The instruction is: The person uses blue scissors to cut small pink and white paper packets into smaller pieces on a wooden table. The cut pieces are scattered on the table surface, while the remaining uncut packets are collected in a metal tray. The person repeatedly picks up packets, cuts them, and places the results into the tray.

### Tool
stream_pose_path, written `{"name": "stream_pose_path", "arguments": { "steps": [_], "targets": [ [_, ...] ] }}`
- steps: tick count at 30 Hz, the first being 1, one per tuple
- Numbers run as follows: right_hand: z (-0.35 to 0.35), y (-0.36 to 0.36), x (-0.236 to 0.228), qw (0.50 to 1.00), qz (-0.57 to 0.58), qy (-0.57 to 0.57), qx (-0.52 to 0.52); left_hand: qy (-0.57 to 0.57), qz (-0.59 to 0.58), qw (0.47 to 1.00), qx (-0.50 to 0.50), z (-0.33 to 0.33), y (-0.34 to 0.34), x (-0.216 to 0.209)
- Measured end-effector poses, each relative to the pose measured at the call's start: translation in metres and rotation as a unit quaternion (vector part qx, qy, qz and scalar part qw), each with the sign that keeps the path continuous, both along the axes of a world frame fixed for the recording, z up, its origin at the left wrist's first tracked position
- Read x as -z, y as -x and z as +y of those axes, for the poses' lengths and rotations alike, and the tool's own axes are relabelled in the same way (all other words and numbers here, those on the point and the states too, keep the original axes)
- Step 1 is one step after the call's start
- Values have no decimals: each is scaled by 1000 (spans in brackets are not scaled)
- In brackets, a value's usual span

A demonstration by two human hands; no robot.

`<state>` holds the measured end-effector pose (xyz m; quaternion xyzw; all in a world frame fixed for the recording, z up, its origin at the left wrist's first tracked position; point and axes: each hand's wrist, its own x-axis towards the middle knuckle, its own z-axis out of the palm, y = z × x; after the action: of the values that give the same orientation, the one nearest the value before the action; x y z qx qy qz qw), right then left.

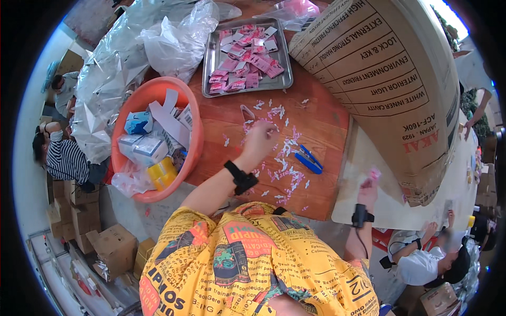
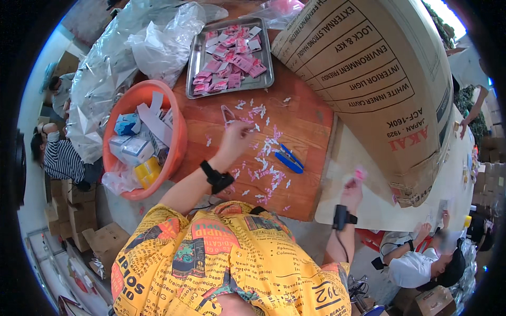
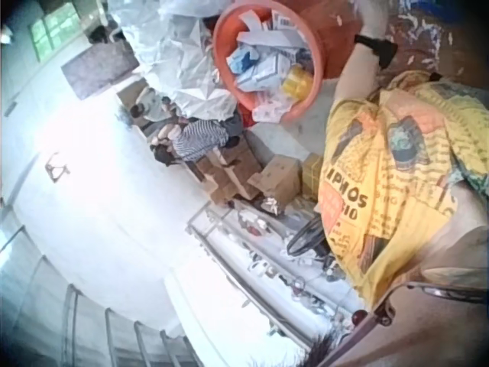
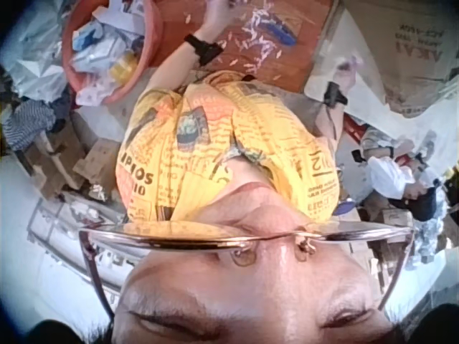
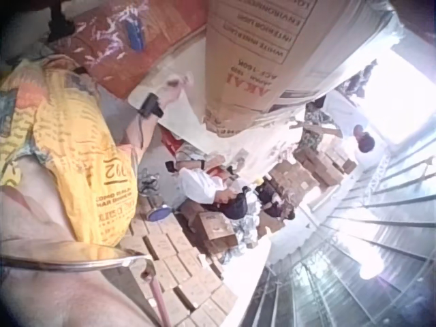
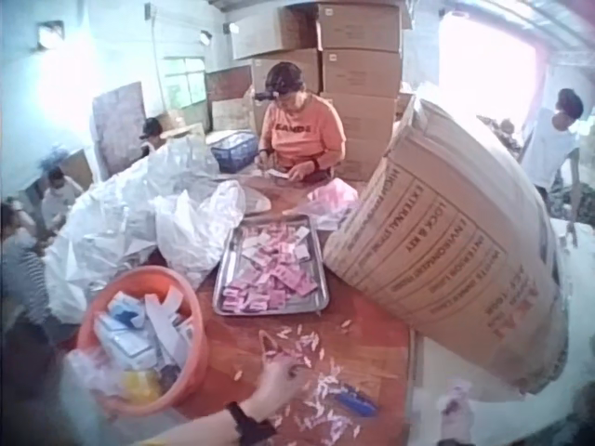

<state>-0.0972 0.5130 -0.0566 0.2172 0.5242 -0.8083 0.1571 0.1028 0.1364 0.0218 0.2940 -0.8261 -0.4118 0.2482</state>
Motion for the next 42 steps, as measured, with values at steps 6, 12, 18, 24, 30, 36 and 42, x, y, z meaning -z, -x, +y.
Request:
{"name": "stream_pose_path", "arguments": {
  "steps": [6, 12, 18, 24, 30, 36, 42],
  "targets": [
    [-78, 2, -15, 980, 112, -143, -81, 264, -127, 955, -52, -65, -4, -11],
    [-288, -8, -46, 711, 492, -313, -394, 129, -158, 976, -79, -98, 3, 40],
    [-345, 8, -9, 550, 478, -527, -437, -162, -22, 983, -88, -96, -10, 47],
    [-337, -4, -29, 755, 369, -271, -469, -414, 32, 908, -54, -71, -14, 17],
    [-324, -39, -88, 761, 307, -139, -555, -383, 28, 923, -9, -58, -4, 0],
    [-312, -47, -111, 702, 379, -118, -591, -435, 47, 898, 39, -47, -3, -10],
    [-305, -62, -146, 765, 310, -54, -562, -464, 64, 882, 55, -39, -6, -16]
  ]
}}
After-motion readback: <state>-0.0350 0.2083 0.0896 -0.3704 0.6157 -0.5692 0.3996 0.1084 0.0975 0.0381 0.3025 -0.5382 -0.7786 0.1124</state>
